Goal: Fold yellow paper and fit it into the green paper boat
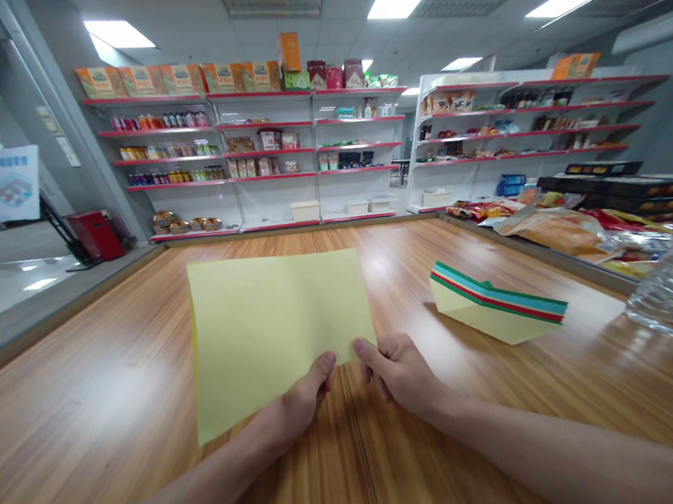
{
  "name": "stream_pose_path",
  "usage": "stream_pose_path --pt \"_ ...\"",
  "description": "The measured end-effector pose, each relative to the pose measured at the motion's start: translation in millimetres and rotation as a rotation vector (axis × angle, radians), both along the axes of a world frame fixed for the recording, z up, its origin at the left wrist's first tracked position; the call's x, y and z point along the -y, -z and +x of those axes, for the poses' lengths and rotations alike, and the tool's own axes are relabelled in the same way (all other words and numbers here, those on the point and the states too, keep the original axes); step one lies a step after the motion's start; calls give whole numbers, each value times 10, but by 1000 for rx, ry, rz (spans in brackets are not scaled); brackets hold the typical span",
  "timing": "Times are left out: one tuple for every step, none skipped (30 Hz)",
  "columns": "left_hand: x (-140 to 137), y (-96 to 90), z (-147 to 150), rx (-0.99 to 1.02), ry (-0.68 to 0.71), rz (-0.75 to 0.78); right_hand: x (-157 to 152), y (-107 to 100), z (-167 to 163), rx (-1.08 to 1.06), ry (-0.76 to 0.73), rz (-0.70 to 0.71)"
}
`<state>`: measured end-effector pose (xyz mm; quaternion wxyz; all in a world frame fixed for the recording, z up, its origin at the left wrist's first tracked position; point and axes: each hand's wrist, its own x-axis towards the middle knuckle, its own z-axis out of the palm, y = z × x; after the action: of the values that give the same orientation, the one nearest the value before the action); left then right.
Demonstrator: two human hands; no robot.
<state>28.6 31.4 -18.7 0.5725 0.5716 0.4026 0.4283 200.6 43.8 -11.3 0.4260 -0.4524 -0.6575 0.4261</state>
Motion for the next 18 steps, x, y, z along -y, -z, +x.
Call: stream_pose_path --pt "19 -31 -35 -14 -1 -12 -27 -3 32 -72 -77 -91" --pt "35 -61 -69 -34 16 -28 -60 -7 67 -157 -152 -181" --pt "47 -88 -97 -62 55 -45 -96 -11 103 -252 -197 -257" --pt "52 -110 -117 -82 93 -64 -133 -14 136 -338 -222 -311" --pt "49 -126 -126 -79 111 -75 -167 -15 164 -393 -227 -338" --pt "35 -136 -125 -42 89 -71 -195 -13 187 -418 -220 -338" --pt "13 -142 -117 31 24 -56 -213 -8 204 -403 -213 -316" --pt "-19 -144 -106 131 -69 -41 -222 0 214 -356 -207 -278" --pt "-57 -144 -97 243 -175 -28 -221 8 220 -293 -210 -232" --pt "-99 -143 -94 348 -273 -26 -212 16 223 -228 -232 -192" --pt "-140 -141 -100 431 -349 -37 -200 21 223 -177 -268 -170" --pt "-178 -138 -115 490 -408 -59 -187 21 224 -157 -308 -168" --pt "-209 -134 -138 525 -446 -82 -179 16 226 -174 -341 -183" --pt "-230 -129 -166 540 -457 -105 -177 6 230 -229 -367 -218" --pt "-242 -123 -195 537 -446 -126 -184 -8 238 -311 -374 -264" --pt "-244 -114 -223 520 -408 -143 -200 -25 250 -410 -355 -310" --pt "-238 -103 -246 494 -352 -150 -224 -42 265 -507 -316 -348" --pt "-226 -91 -263 459 -293 -146 -254 -57 282 -588 -269 -377"
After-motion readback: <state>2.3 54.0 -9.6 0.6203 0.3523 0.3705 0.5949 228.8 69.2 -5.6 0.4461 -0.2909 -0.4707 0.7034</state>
